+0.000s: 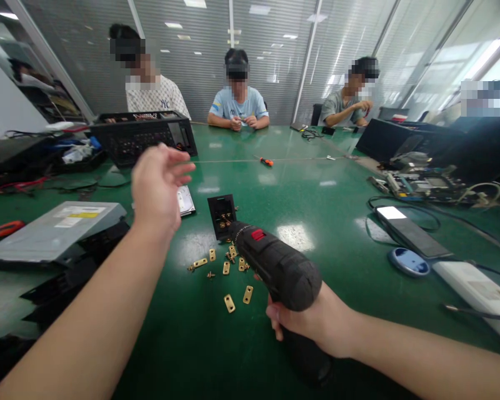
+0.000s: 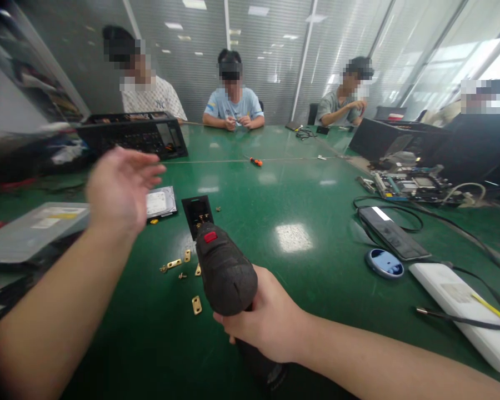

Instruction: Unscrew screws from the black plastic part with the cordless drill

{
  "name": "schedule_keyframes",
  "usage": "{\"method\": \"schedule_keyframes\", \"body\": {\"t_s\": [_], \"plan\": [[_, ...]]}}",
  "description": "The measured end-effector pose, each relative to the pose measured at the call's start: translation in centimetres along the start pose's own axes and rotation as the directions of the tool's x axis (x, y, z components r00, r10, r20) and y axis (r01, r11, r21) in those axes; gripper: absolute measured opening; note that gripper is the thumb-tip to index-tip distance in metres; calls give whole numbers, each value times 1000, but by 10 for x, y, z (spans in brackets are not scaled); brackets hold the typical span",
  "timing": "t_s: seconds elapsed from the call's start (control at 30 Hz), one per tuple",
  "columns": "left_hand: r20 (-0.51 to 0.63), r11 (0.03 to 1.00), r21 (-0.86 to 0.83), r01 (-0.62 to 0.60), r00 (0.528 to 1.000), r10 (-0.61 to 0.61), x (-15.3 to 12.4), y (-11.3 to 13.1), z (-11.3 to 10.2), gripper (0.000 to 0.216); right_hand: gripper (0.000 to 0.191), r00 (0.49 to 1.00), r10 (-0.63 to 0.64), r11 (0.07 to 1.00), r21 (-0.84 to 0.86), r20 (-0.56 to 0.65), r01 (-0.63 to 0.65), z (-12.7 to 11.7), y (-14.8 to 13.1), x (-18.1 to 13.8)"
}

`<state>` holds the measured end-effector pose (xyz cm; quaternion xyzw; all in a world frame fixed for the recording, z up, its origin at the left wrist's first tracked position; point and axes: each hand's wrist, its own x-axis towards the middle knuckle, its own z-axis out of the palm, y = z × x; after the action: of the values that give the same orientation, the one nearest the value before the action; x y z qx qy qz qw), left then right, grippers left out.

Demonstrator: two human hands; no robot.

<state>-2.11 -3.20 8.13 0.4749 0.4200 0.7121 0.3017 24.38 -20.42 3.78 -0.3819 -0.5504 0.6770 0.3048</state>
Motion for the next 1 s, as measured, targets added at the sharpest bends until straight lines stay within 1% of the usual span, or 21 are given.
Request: {"method": "schedule_keyframes", "body": {"t_s": [0.03,0.07,0.1,0.13,0.17,0.2,0.27,0.3,0.33,0.37,0.43,0.5,0.57,0.67,0.7,0.77,0.87,1.0], "plan": [[-8,992,-20,128,992,-128,-3,-16,1,41,25,1000,3,1000,2,0,-3,0,0,0],[-13,962,-41,268,963,-269,-6,-32,2,46,25,1000,8,1000,4,-1,-8,0,1,1],[-6,916,-61,398,917,-399,-10,-48,3,50,25,1000,12,1000,3,-4,-12,0,1,1],[4,869,-68,490,871,-491,-13,-61,3,52,26,1000,20,1000,-3,-1,-20,0,2,1],[33,836,-81,543,839,-543,-16,-72,3,54,27,1000,24,1000,-17,4,-24,0,2,2],[100,810,-92,579,815,-571,-18,-79,3,56,29,1000,18,999,-38,7,-17,-1,3,2],[175,804,-111,585,807,-563,-23,-85,5,54,31,1000,-28,995,-91,10,29,-2,3,3],[195,799,-117,591,802,-565,-25,-85,8,53,32,998,-58,992,-114,8,59,-2,3,4],[203,784,-120,609,788,-581,-28,-85,10,52,31,996,-87,988,-131,4,87,-2,3,4],[214,760,-115,640,763,-611,-31,-84,13,54,30,994,-109,984,-141,-3,108,-2,3,5],[240,726,-102,680,725,-646,-36,-82,18,62,27,991,-135,981,-144,-9,133,-2,2,5],[266,716,-94,691,711,-651,-41,-81,20,69,23,988,-154,977,-151,-12,151,-2,2,4],[290,721,-100,685,713,-638,-46,-81,21,75,21,991,-130,981,-147,4,130,-3,3,2],[333,737,-130,663,729,-597,-50,-81,19,84,19,999,-38,992,-117,30,41,-6,4,0],[348,743,-137,655,734,-583,-51,-81,19,84,19,999,-19,994,-105,34,23,-7,4,0],[359,759,-135,637,745,-562,-53,-83,17,75,20,999,-10,997,-80,42,13,-10,3,-1],[343,773,-117,623,756,-558,-53,-86,15,58,27,999,27,999,-28,45,-26,-11,1,-3],[344,778,-103,620,756,-557,-53,-89,14,61,46,996,87,994,67,36,-89,-11,1,-4]]}}
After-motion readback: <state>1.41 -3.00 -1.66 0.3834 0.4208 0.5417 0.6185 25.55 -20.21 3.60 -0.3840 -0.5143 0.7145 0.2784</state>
